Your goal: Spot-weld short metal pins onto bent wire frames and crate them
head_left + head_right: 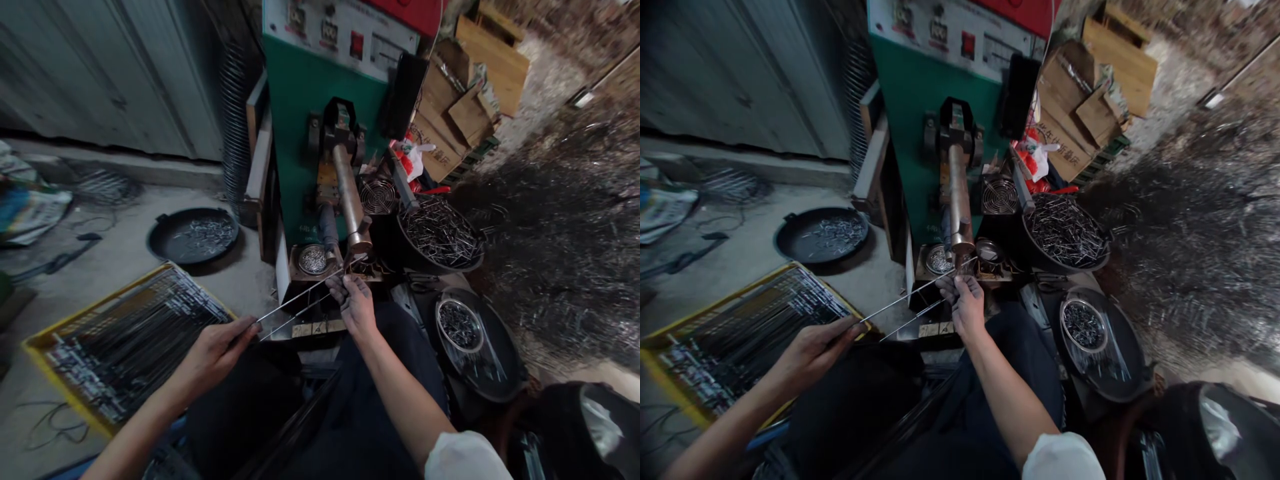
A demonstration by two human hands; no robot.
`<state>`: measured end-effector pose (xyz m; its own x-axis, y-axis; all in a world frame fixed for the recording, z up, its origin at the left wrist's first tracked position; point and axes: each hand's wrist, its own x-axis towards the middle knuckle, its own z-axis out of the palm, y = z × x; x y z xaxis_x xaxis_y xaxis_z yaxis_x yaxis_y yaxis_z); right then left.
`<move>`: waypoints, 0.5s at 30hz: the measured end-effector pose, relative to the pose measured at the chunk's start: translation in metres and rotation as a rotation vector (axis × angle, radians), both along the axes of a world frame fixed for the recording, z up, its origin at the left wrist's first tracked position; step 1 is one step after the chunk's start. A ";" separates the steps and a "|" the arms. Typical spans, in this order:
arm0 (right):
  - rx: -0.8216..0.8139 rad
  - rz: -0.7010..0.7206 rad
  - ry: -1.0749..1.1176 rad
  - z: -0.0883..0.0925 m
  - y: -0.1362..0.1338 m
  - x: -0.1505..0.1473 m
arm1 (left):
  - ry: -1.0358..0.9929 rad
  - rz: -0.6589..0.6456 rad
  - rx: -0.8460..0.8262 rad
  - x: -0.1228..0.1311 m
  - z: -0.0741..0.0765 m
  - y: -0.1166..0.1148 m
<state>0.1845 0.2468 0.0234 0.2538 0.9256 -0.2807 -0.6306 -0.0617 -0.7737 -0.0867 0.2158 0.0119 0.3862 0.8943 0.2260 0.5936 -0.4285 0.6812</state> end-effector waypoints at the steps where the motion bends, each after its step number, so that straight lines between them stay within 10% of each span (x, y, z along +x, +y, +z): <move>1: -0.004 -0.006 -0.003 0.000 0.000 0.000 | -0.027 -0.014 -0.004 -0.001 0.000 0.001; 15: 0.079 -0.052 -0.305 -0.004 0.007 0.028 | -0.061 -0.021 -0.040 0.021 0.007 0.013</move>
<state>0.2127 0.2541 0.0196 0.3630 0.9250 -0.1123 -0.3694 0.0322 -0.9287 -0.0662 0.2286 0.0192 0.3914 0.8950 0.2139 0.5416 -0.4119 0.7328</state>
